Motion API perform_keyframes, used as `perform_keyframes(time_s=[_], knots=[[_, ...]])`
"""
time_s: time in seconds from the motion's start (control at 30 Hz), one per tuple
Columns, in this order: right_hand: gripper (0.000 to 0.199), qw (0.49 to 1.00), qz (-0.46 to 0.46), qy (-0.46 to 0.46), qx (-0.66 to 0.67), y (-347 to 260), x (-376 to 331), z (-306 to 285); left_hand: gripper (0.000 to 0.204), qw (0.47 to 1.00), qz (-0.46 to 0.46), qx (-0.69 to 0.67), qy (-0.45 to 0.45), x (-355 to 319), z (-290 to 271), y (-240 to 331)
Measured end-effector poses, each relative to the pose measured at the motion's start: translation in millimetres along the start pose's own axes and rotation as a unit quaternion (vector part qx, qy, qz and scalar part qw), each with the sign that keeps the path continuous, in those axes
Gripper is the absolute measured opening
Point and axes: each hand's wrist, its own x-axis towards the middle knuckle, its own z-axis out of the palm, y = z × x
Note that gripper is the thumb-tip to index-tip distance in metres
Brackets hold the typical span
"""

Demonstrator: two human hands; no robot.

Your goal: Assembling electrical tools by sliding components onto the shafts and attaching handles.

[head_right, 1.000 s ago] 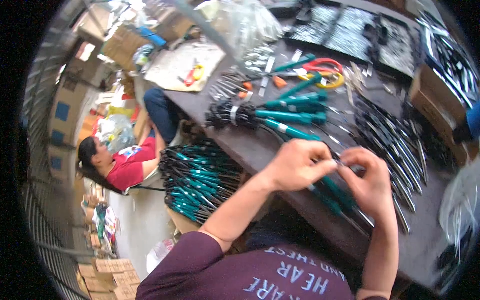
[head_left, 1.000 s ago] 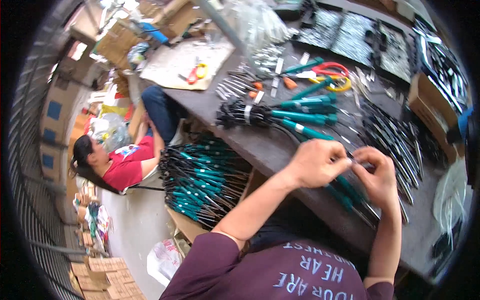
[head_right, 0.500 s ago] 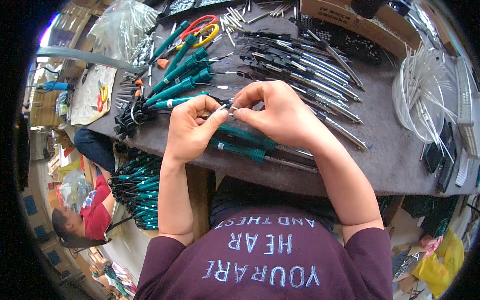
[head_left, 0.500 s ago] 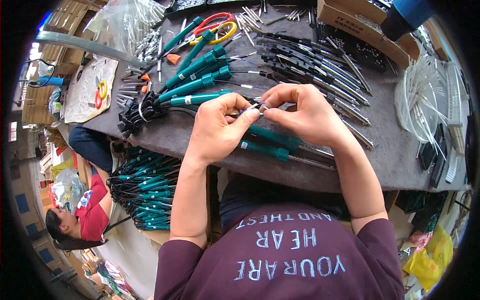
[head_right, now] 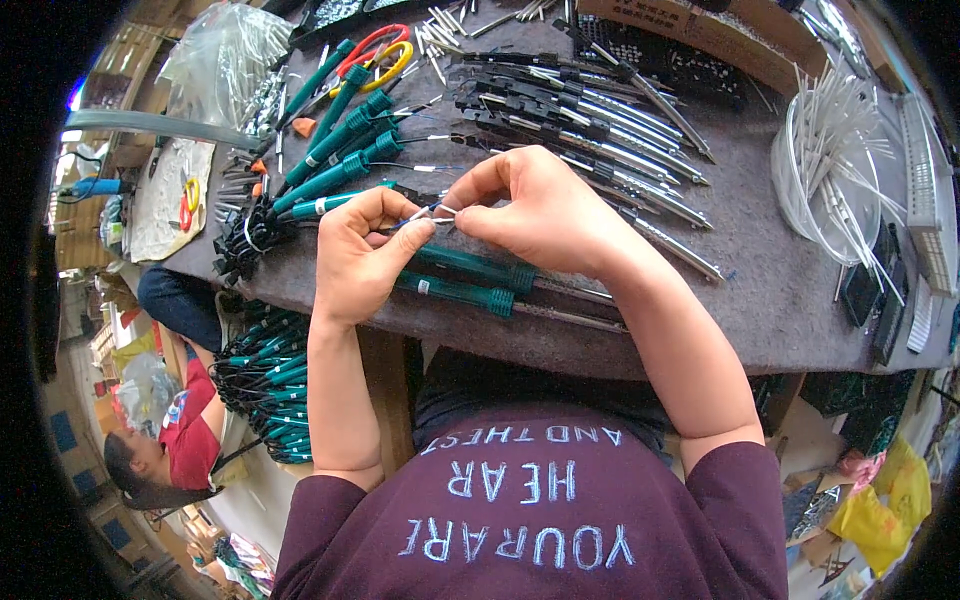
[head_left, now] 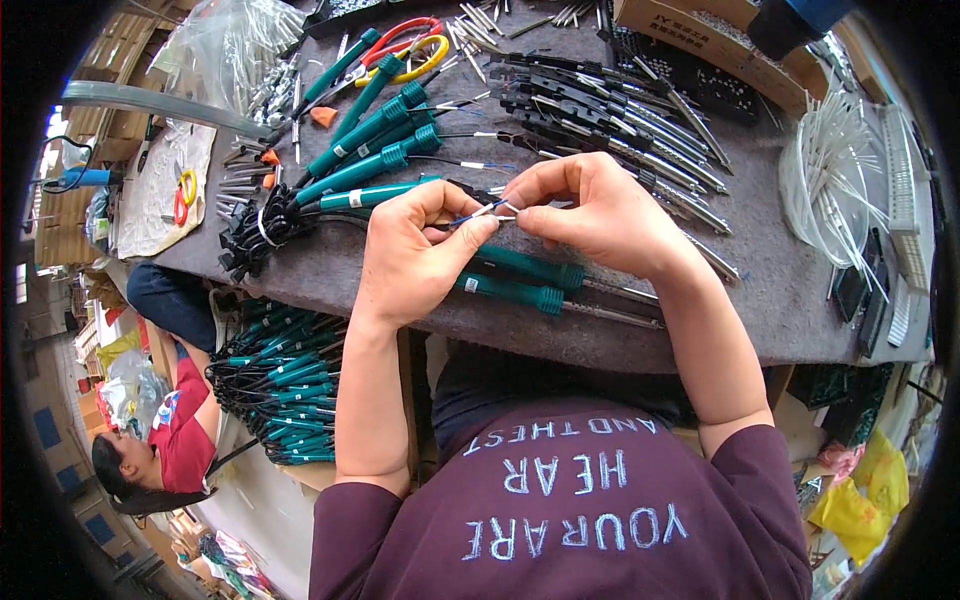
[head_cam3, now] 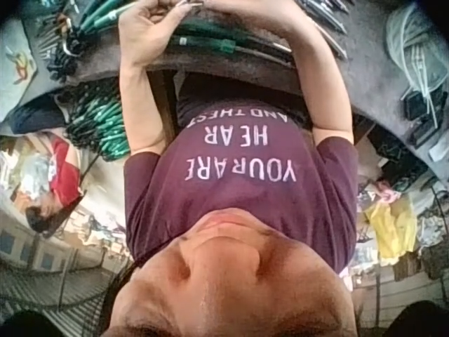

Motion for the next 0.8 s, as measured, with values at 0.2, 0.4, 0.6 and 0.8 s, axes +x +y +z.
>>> perform_keyframes(time_s=[0.2, 0.4, 0.6, 0.8], knots=[[0.028, 1.0, 0.007, 0.004, 0.024, 2.9, 0.1, 2.6, 0.014, 1.0, -0.003, 0.007, -0.001, -0.2, 1.0, 3.0], [0.027, 0.998, 0.016, 0.017, 0.056, 4.6, 0.1, 5.7, 0.01, 0.997, 0.043, -0.053, 0.032, 0.7, 9.5, 2.0], [0.029, 0.998, 0.029, 0.028, 0.044, 1.9, -0.1, 7.7, 0.007, 0.998, 0.036, -0.025, 0.034, -1.2, 1.4, -4.9], [0.024, 0.998, 0.023, 0.043, 0.035, 0.6, 1.4, 9.4, 0.006, 0.996, 0.073, -0.043, 0.016, -4.1, 0.2, -4.7]])
